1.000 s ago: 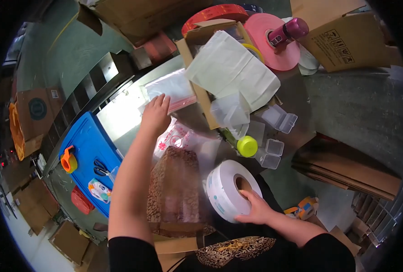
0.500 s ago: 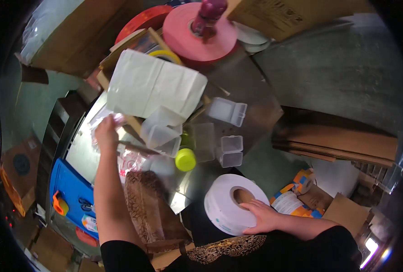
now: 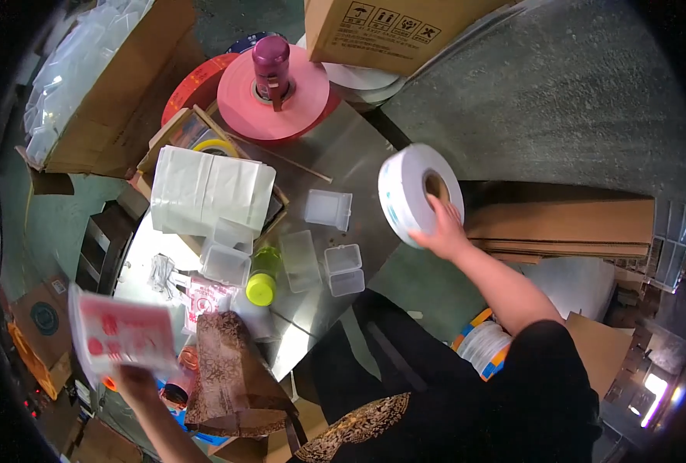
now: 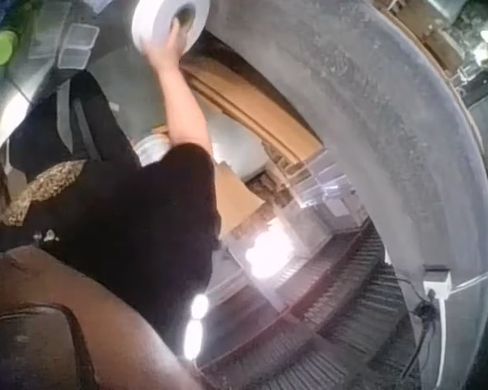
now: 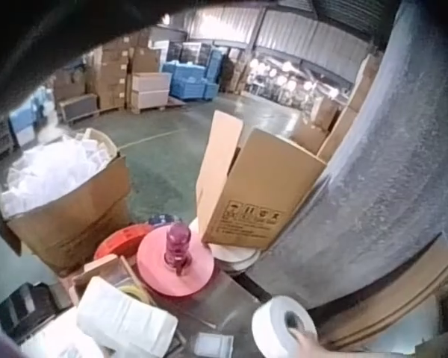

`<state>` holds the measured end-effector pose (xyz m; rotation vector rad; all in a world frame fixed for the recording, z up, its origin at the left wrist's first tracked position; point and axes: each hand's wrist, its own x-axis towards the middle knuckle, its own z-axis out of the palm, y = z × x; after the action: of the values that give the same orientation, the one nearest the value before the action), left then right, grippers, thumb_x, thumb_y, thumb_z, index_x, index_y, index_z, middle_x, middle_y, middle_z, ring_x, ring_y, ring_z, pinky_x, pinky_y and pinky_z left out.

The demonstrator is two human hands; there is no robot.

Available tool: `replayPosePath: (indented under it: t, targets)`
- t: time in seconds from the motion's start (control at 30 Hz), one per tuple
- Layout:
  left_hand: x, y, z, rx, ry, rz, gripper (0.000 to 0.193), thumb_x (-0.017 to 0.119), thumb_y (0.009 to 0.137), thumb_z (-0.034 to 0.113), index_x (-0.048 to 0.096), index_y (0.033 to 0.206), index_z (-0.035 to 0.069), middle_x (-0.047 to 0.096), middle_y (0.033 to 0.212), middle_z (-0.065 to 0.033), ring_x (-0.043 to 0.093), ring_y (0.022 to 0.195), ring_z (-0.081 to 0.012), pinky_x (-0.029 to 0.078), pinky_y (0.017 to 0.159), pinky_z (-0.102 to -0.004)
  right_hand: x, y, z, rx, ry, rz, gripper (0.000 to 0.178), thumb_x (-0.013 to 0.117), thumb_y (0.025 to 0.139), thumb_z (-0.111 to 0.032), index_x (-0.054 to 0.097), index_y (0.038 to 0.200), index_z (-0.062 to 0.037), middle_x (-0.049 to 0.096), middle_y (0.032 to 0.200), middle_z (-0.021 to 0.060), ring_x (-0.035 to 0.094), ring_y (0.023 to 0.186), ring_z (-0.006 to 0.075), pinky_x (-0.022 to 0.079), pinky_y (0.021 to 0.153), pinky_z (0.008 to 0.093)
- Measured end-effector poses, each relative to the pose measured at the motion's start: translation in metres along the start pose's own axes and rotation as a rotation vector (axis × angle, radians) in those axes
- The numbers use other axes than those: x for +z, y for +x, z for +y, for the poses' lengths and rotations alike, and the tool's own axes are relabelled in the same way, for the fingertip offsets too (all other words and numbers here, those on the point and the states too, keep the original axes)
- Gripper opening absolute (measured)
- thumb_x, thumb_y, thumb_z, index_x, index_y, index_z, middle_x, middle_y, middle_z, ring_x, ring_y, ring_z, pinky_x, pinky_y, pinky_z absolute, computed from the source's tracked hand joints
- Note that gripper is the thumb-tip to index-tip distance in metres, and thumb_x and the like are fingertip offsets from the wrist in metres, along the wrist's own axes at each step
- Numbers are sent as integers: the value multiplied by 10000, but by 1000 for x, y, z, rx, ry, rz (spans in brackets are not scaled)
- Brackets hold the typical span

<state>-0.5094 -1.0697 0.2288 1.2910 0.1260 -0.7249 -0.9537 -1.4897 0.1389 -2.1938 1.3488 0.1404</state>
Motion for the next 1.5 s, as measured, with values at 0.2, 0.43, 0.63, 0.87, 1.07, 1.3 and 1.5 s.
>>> replayPosePath:
  t: [0.2,0.43,0.63,0.87,1.07,1.3,1.5]
  targets:
    - [106,-140,-98,-431,-365,203,552,508,687,109,419,1225,22,518,1156,-151,509,1063,-285,384,936,-487,53,72,-1,-183,-308,82,843,727,596,-370,339,1276,-56,464,1190,140,404,1133,279,206,987,428]
    - [146,-189,-181,-753,-571,226,561,446,537,-122,501,1086,-20,579,1013,-129,570,948,-254,444,841,-354,85,85,-1,-135,-381,-68,869,738,609,-339,293,1290,-35,454,1204,147,403,1137,301,244,982,445]
    - [131,-193,-194,-670,-593,222,547,429,547,-117,489,1086,-43,585,1023,-142,567,972,-277,447,853,-396,62,34,-15,-243,16,-309,444,641,742,-160,458,1131,-53,517,1082,102,505,1005,232,399,846,363]
    - [138,-178,-165,-815,16,-458,480,501,706,17,455,1183,-10,552,1108,-122,526,1040,-233,390,916,-343,46,-114,-120,417,1158,-1264,683,705,715,-144,326,1273,-40,501,1170,88,492,1079,203,382,944,365]
    - [66,-38,-92,-68,1191,-321,311,562,755,202,575,1007,19,583,997,-181,553,956,-328,444,824,-385,74,-123,-127,601,1220,-1203,527,683,713,-70,437,1179,-44,556,1090,77,541,1007,193,428,901,367]
    - [-86,80,-174,-240,1615,187,426,628,678,290,593,1001,14,582,976,-212,560,929,-347,437,839,-406,147,-136,-120,762,1363,-1313,504,647,761,-116,427,1209,-52,538,1138,105,531,1048,238,421,918,403]
    - [-125,107,-181,-574,1545,-6,625,688,645,411,522,1166,108,536,1101,-185,514,1047,-328,413,889,-385,217,-131,-122,842,1625,-1181,485,647,775,-155,442,1201,-50,542,1142,110,533,1052,248,420,922,423]
